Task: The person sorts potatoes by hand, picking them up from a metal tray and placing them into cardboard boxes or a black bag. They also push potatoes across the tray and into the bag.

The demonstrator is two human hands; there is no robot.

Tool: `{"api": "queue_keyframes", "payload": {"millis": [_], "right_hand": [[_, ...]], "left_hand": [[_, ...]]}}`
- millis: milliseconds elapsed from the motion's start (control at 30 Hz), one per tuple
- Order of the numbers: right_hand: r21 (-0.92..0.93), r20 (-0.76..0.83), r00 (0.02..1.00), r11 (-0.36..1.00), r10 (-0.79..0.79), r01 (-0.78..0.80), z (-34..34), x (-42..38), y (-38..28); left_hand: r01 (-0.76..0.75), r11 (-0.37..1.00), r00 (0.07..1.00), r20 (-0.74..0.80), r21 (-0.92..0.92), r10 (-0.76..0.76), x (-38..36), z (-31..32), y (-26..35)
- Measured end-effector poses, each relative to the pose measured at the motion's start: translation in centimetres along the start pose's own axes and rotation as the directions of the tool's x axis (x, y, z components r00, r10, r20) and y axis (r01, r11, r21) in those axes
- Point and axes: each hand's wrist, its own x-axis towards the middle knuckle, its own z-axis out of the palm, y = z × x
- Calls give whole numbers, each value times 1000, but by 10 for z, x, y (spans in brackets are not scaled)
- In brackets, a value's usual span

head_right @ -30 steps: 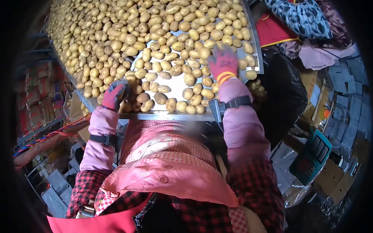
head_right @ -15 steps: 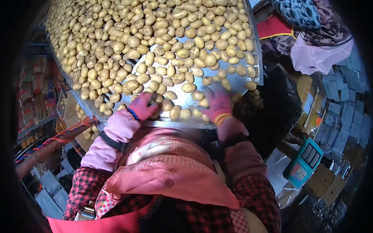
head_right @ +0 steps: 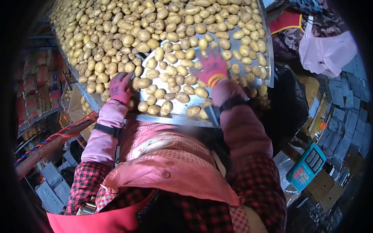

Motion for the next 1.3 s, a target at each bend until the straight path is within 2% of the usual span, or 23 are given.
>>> {"api": "queue_keyframes", "payload": {"millis": [33,100,133,200,267,300,333,400,500,533,600,633,667,733,833,933,967,1000,1067,1133,1167,1267,1300], "right_hand": [[104,-63,996,992,-58,65,2,-23,-10],[164,-83,972,959,-219,230,-6,-68,-10],[157,-63,981,969,-186,194,-10,-86,-3],[141,-26,992,982,-124,127,-18,-114,13],[84,-14,994,991,107,-105,-18,-130,1],[54,-15,975,974,222,-221,-17,-135,-7],[82,-10,999,996,33,-32,-19,-136,-23],[138,-21,941,932,-337,336,-20,-132,-51],[198,-15,968,948,-252,250,2,-119,-27],[156,-7,984,971,-181,179,0,-119,-13],[66,-11,1000,998,-23,24,-7,-119,24],[9,-138,990,999,35,-34,-6,-116,39],[-37,-260,962,994,85,-98,-3,-112,52],[68,-363,904,974,224,-214,3,-91,89],[109,-241,833,867,497,-486,8,-49,102],[-112,-125,921,917,368,-382,19,-66,47],[-54,-40,950,949,308,-310,11,-79,33],[8,47,969,970,244,-245,3,-98,19],[33,7,1000,999,-7,7,-2,-136,2],[19,44,979,980,-200,200,2,-164,-14],[18,62,954,956,-294,293,3,-174,-16],[122,86,990,988,-110,99,-16,-161,8],[146,24,999,988,-45,41,-4,-162,28]], "left_hand": [[-1,999,998,-62,38,4,-2,1,9],[4,993,981,-191,114,18,-1,1,30],[-7,993,998,-68,115,15,-1,3,40],[-44,999,999,-29,-2,44,-7,7,70],[-87,996,993,79,35,84,-9,12,100],[-131,991,983,123,-41,135,-8,16,112],[-134,980,974,164,-145,157,-7,26,121],[-196,967,961,164,-162,223,-1,30,142],[-379,909,878,244,-170,412,12,28,135],[-424,885,848,260,-191,463,11,22,126],[-397,890,865,234,-225,445,9,3,106],[-320,934,893,278,-159,353,6,-4,93],[-259,964,943,201,-54,265,-2,-10,77],[-80,993,991,110,91,70,-15,-4,40],[57,991,992,104,120,-70,-29,-6,12],[37,988,973,219,148,-70,-32,-2,47],[3,999,962,272,45,-15,-30,-1,61],[-69,991,951,309,112,32,-27,-7,86],[-141,986,932,349,95,99,-22,1,116],[-321,937,873,339,-141,350,-11,16,134],[-351,921,857,338,-171,389,-9,24,147],[-471,868,818,289,-157,497,18,27,165],[-425,898,838,324,-118,439,30,24,160]]}}
